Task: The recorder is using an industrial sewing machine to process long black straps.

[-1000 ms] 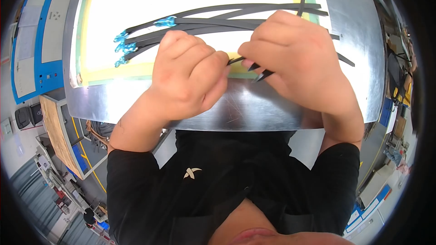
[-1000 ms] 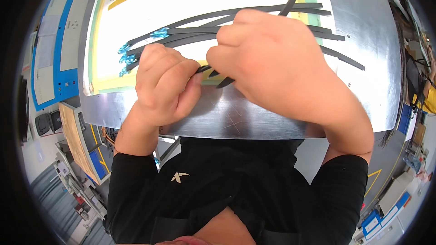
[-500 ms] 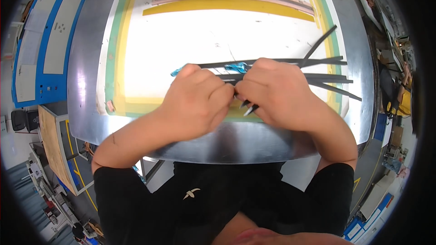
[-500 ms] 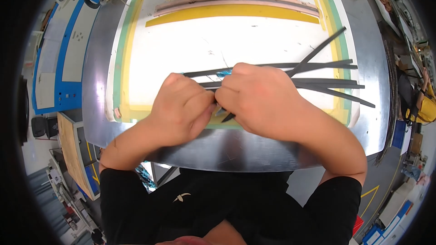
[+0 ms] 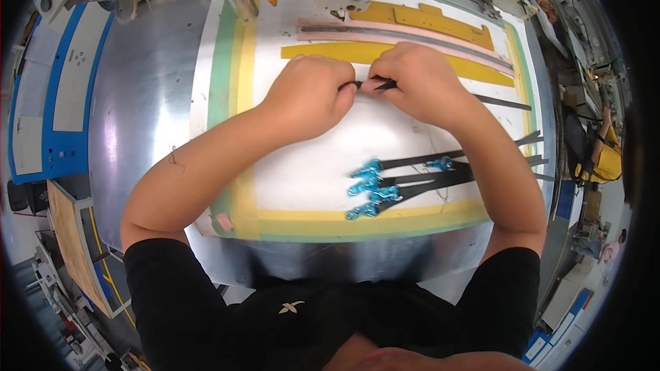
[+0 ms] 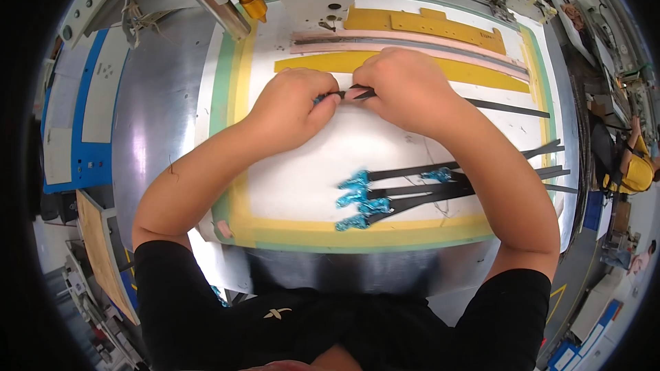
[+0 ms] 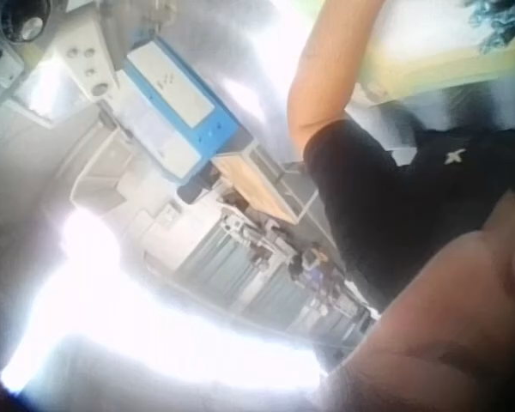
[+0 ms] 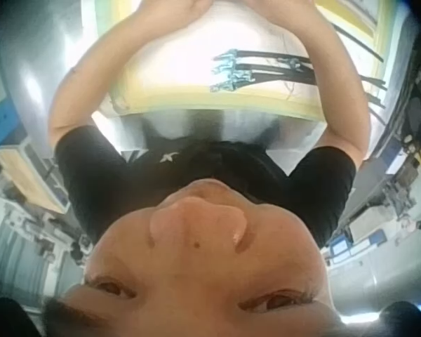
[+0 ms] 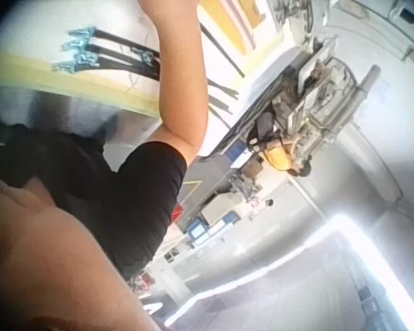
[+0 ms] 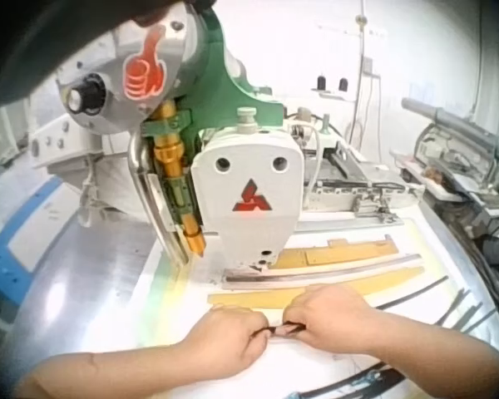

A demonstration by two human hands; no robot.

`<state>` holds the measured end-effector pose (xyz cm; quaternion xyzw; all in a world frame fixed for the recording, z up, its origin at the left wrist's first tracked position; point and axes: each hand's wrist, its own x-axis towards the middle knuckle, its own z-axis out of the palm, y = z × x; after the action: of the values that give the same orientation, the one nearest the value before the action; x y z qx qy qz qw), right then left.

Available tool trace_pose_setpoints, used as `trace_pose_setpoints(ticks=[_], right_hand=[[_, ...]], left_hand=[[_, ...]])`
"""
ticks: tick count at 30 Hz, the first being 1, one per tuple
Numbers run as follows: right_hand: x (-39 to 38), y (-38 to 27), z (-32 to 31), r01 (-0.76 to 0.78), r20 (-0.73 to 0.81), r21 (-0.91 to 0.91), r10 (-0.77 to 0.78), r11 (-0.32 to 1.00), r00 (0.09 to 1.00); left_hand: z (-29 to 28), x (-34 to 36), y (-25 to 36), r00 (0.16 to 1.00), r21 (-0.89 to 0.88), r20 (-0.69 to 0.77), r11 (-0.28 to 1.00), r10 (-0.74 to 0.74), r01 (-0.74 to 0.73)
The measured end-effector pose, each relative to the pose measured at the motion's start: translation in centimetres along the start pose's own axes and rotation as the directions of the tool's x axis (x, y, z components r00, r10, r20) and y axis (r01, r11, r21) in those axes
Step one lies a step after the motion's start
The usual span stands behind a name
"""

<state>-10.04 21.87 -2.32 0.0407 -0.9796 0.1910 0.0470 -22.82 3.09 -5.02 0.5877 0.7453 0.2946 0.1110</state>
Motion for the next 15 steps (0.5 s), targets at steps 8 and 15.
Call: trace_pose_setpoints(ticks=[8, 15], right_hand=[[1.9, 0.1, 1.6, 0.014, -0.180, -0.315, -0.074, 0.949, 0.981], [4.0, 2.4, 2.3, 0.197, -0.267, -0.131, -0.226, 0.972, 0.937]], left_hand=[[-1.7, 1.7, -5.4, 0.968, -0.210, 0.067, 0.945, -0.241, 0.250], [-0.9, 2.9, -6.3, 0.989, -0.307, 0.023, 0.940, -0.149, 0.149]])
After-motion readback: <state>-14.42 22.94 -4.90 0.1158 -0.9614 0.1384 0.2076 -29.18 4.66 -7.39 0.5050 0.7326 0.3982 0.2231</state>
